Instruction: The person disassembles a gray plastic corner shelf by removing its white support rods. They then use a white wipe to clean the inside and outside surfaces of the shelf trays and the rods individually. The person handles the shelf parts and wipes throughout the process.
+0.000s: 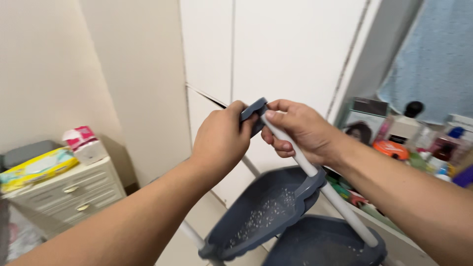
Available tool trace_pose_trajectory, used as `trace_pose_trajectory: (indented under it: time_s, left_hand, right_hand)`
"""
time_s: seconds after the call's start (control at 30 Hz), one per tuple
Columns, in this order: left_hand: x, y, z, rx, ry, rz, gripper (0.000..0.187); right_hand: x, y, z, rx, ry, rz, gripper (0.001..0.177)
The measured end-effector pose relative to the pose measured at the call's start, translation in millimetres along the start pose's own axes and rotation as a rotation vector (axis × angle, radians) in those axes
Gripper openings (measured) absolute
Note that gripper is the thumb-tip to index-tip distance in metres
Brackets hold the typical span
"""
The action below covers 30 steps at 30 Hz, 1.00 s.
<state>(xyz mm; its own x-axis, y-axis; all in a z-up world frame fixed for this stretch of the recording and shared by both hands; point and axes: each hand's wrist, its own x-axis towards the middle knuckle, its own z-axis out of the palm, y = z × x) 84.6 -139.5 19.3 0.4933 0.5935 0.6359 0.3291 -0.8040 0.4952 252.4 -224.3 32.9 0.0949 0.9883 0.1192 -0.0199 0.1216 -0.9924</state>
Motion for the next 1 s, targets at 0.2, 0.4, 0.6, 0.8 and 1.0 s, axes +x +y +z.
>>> trace_pose_trajectory:
  time_s: [0.2, 0.4, 0.6, 0.8, 1.0]
  left_hand:
    - [7, -25, -14, 0.029, -0.035, -0.347, 0.027]
    - [22, -37, -14, 0.064, 0.048, -0.427, 0.028]
    - [44, -49, -11, 0.038, 0.068, -0.389, 0.023]
    - [45, -49, -15, 0.062, 0.185, -0.226, 0.018]
    - [42, -61, -35, 0.085, 0.273, -0.083, 0.011]
  right_hand:
    - [42, 19, 39, -0.498, 0.155, -0.104, 0.030]
    - [52, 16, 55, -1.138, 0.331, -0.509, 0.030]
    - [44, 7, 59, -1.206, 0.422, -0.457, 0.042]
    - [56, 6, 27, -0.669, 0.222, -0.269, 0.037]
    - [97, 11, -16, -0.710, 0.423, -0.202, 0.038]
